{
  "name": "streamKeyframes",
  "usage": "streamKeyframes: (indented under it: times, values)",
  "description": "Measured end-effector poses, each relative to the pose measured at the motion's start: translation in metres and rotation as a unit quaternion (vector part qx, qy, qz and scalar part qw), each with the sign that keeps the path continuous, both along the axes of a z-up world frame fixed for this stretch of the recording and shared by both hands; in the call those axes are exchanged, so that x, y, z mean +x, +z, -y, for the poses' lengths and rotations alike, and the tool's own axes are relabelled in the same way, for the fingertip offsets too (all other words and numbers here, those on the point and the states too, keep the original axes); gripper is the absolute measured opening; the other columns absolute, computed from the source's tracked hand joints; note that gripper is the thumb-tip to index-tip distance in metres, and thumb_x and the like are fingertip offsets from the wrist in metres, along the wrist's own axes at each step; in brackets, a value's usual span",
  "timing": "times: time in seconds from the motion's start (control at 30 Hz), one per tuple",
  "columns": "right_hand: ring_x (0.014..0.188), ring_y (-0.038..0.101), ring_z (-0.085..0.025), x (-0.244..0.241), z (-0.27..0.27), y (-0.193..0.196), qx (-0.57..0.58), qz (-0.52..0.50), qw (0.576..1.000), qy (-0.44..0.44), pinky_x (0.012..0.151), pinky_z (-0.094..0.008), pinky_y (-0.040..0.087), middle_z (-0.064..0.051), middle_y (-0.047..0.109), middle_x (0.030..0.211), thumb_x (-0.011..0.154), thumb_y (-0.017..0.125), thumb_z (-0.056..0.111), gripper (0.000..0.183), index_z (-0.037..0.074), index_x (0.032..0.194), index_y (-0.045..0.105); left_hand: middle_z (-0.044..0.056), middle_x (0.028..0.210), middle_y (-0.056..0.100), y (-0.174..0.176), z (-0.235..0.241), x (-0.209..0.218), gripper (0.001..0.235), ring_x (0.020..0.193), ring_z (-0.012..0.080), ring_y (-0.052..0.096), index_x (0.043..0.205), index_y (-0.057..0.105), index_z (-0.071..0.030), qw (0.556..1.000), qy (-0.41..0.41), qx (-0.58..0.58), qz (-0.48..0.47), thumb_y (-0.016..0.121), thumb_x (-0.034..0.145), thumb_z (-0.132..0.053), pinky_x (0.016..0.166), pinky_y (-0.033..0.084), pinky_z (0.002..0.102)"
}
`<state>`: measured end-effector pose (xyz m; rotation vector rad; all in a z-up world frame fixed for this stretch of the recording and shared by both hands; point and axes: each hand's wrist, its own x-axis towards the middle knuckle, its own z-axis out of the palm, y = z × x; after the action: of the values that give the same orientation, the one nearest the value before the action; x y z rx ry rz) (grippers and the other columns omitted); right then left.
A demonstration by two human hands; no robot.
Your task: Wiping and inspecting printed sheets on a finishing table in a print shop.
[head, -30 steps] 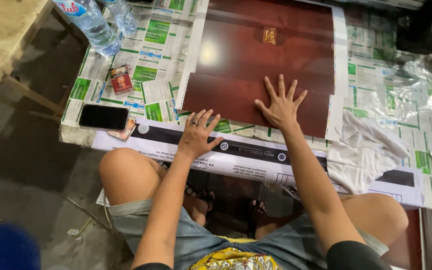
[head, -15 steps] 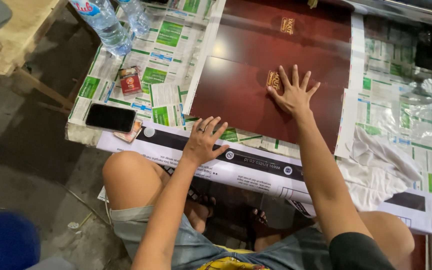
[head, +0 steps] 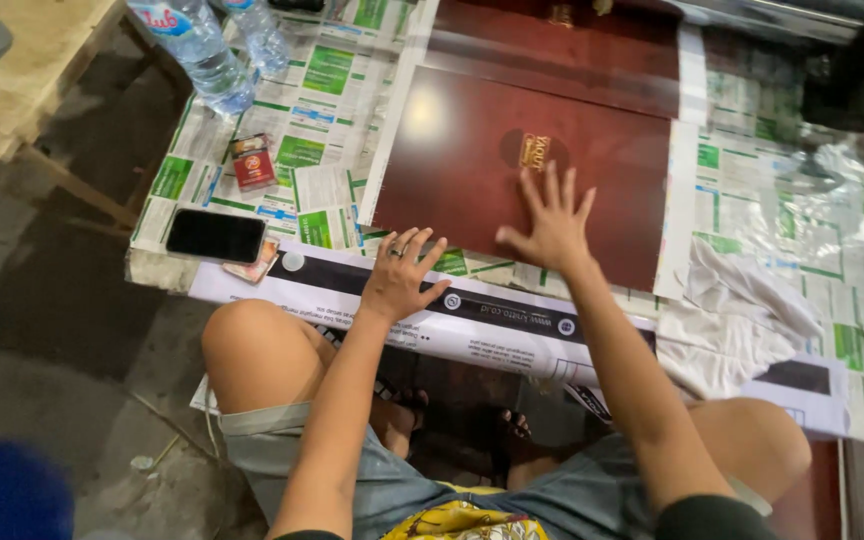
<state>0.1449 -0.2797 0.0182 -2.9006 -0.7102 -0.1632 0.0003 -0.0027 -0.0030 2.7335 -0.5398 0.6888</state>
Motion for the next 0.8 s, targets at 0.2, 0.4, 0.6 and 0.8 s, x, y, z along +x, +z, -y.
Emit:
streamKeyframes:
  times: [0.2,0.4,0.6,0.8]
  values:
    - [0.159,0.020,-0.039,-0.055,0.030,-0.023,-0.082,0.088,0.989,0.091,0.124,-0.062,0.021,-0.020,0.024,0.171,0.099,0.054,0.058,0.081,0.022,0.167,0.028,0.015,0.139,0.056,0.004,-0.001,-0.005,0.062,0.131,0.0324,0.050,0.140,0.061,-0.011,0.999,-0.017,0.006,0.046,0.068,0.093,-0.050,0.117,0.034,0.051]
    - [0.141,0.042,-0.037,-0.029,0.026,0.021,-0.102,-0.098,0.985,0.098,0.108,-0.059,0.036,-0.014,0.038,0.159,0.096,0.064,0.042,0.065,0.027,0.156,0.042,0.016,0.135,0.054,-0.037,-0.007,-0.003,0.058,0.127,0.0331,0.052,0.140,0.059,-0.007,0.994,-0.081,0.065,-0.017,0.066,0.105,-0.053,0.112,0.039,0.051]
    - [0.127,0.060,-0.024,-0.085,0.016,0.080,0.105,0.256,0.958,-0.079,0.117,-0.049,0.037,0.002,0.062,0.137,0.109,0.073,0.033,0.029,0.033,0.137,0.066,0.021,0.150,0.049,-0.002,-0.003,-0.004,0.075,0.135,0.0391,0.045,0.148,0.056,-0.010,0.998,-0.010,0.032,0.062,0.062,0.092,-0.059,0.116,0.032,0.055]
    - [0.146,0.019,-0.052,-0.097,0.005,-0.014,-0.027,0.122,0.988,-0.090,0.104,-0.077,0.004,-0.022,0.029,0.164,0.092,0.060,0.062,0.073,0.035,0.157,0.040,0.017,0.149,0.049,-0.006,0.000,-0.004,0.072,0.141,0.0360,0.044,0.146,0.057,-0.009,1.000,0.000,-0.004,0.001,0.063,0.094,-0.059,0.120,0.030,0.057]
